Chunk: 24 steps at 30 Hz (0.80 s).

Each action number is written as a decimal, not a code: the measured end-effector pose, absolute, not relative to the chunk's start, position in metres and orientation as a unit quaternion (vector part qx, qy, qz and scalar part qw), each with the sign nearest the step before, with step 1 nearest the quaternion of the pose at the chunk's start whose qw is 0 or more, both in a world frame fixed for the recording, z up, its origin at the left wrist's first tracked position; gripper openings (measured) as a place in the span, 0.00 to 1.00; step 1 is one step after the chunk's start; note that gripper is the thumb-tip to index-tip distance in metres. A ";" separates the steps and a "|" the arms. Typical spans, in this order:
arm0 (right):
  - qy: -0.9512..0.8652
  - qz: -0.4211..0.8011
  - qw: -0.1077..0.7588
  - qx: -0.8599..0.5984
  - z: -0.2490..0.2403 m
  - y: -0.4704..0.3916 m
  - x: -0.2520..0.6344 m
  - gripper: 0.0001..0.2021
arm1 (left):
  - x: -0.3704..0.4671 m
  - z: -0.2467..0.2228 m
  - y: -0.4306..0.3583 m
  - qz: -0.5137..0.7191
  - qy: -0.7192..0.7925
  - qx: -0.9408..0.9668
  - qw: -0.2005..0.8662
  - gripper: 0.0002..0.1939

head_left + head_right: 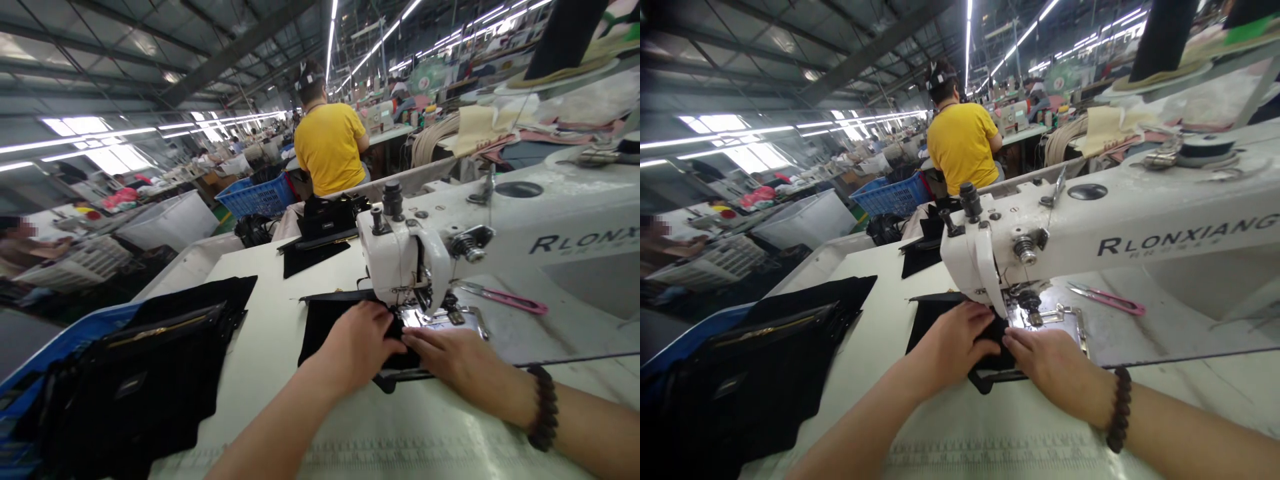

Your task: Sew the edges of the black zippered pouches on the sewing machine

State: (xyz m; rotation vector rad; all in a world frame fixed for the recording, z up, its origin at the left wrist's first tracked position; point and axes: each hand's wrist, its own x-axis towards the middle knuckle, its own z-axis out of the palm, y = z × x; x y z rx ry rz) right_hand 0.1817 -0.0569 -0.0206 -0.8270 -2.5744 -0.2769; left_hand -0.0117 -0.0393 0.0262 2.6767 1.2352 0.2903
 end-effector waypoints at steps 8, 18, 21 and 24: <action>-0.936 -0.087 0.230 -0.250 -0.014 -0.067 0.193 0.12 | -0.018 0.000 -0.071 0.270 0.441 0.838 0.176 0.10; -0.942 -0.097 0.212 -0.242 -0.022 -0.066 0.187 0.14 | -0.014 -0.005 -0.069 0.297 0.414 0.850 0.136 0.10; -0.947 -0.083 0.196 -0.242 -0.024 -0.066 0.186 0.16 | -0.012 -0.005 -0.070 0.295 0.333 0.891 0.087 0.10; -0.951 -0.070 0.179 -0.240 -0.025 -0.067 0.187 0.17 | -0.012 -0.006 -0.068 0.318 0.282 0.904 0.053 0.12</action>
